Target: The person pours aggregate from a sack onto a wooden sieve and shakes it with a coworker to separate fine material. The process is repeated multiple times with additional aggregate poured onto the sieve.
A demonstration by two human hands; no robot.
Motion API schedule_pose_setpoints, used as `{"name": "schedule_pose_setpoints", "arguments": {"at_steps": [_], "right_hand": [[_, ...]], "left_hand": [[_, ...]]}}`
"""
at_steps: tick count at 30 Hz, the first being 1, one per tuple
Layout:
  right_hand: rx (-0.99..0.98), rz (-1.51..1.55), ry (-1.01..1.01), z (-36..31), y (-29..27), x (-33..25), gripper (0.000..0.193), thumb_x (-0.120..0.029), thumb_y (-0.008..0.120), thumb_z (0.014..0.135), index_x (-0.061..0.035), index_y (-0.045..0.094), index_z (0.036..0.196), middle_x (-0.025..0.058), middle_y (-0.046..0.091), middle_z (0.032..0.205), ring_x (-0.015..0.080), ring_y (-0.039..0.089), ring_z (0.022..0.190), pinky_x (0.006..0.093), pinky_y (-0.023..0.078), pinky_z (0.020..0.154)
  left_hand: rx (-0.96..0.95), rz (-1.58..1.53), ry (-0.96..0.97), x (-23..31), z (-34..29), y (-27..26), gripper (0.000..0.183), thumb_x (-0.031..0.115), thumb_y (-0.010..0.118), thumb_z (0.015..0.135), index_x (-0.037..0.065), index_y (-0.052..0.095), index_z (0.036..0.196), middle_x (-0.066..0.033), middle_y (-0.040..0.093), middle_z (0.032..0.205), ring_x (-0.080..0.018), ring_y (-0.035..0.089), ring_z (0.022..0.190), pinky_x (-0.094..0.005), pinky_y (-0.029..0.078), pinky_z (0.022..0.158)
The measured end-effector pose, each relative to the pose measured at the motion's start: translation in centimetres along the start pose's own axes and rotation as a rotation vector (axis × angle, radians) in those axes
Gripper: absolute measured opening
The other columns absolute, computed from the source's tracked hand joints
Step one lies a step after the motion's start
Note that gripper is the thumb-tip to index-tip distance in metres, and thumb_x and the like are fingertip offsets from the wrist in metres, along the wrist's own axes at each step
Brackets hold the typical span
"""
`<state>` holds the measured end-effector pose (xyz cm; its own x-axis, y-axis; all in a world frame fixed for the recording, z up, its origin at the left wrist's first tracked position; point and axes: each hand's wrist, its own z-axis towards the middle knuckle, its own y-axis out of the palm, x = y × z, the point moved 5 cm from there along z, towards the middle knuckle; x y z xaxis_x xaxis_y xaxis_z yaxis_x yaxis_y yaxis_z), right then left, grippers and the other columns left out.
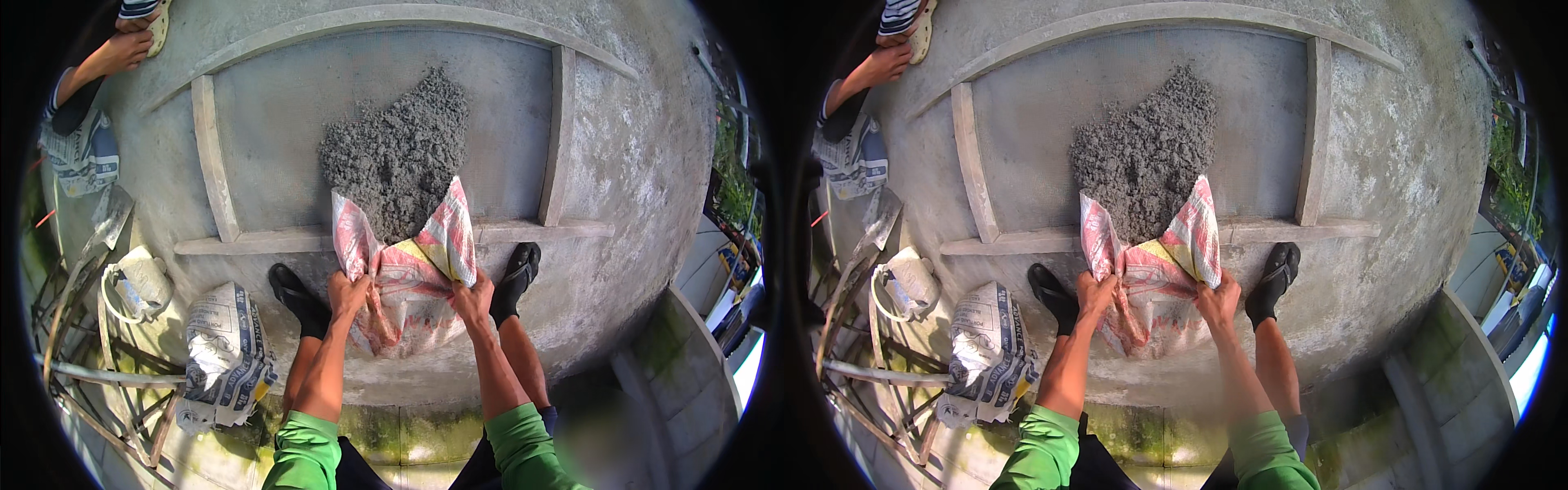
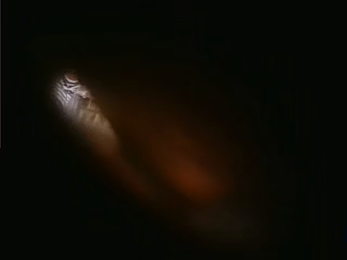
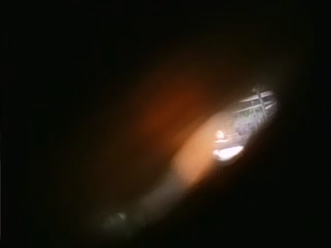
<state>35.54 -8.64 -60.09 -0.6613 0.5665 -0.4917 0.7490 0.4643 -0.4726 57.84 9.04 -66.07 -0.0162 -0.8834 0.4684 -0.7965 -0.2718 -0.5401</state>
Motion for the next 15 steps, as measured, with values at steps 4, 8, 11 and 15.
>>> {"name": "schedule_pose_setpoints", "arguments": {"at_steps": [4,8,11,15], "right_hand": [[0.007,0.165,0.115,-3.7,-1.3,2.4,0.016,0.001,0.054,0.073,0.0034,0.065,0.086,0.0067,0.062,0.063,0.0096,0.058,0.055,0.027,0.045,0.049],[0.032,0.243,0.091,-8.3,-2.9,1.0,0.025,0.005,0.054,0.072,0.0042,0.064,0.095,0.0044,0.062,0.07,0.0101,0.057,0.058,0.0268,0.045,0.051],[0.017,0.209,-0.093,-7.1,-3.4,-0.7,0.026,0.007,0.052,0.071,0.0051,0.063,0.094,0.0062,0.063,0.073,0.0108,0.058,0.059,0.0267,0.045,0.052],[-0.041,0.268,-0.178,-0.1,-0.1,-4.8,0.012,0.009,0.052,0.072,0.0014,0.056,0.08,0.0004,0.051,0.066,0.0073,0.047,0.051,0.0248,0.037,0.045]], "left_hand": [[0.077,-0.041,-0.089,-0.4,-3.9,-1.7,0.025,0.017,0.068,0.067,-0.007,0.061,0.067,-0.0177,0.061,0.059,-0.0254,0.061,0.054,-0.0386,0.046,0.055],[0.156,-0.242,-0.088,1.2,-8.1,-3.5,0.018,0.009,0.067,0.068,-0.007,0.062,0.076,-0.008,0.063,0.064,-0.0119,0.056,0.061,-0.0321,0.046,0.058],[0.21,-0.448,0.032,2.9,-7.8,-4.1,0.014,0.003,0.064,0.07,-0.006,0.062,0.081,0.0002,0.06,0.069,-0.0056,0.049,0.068,-0.0274,0.044,0.06],[0.044,-0.44,-0.038,1.2,-0.3,-2.7,0.01,0.004,0.061,0.072,-0.005,0.063,0.077,0.0008,0.06,0.067,-0.0071,0.052,0.063,-0.0276,0.043,0.055]]}}
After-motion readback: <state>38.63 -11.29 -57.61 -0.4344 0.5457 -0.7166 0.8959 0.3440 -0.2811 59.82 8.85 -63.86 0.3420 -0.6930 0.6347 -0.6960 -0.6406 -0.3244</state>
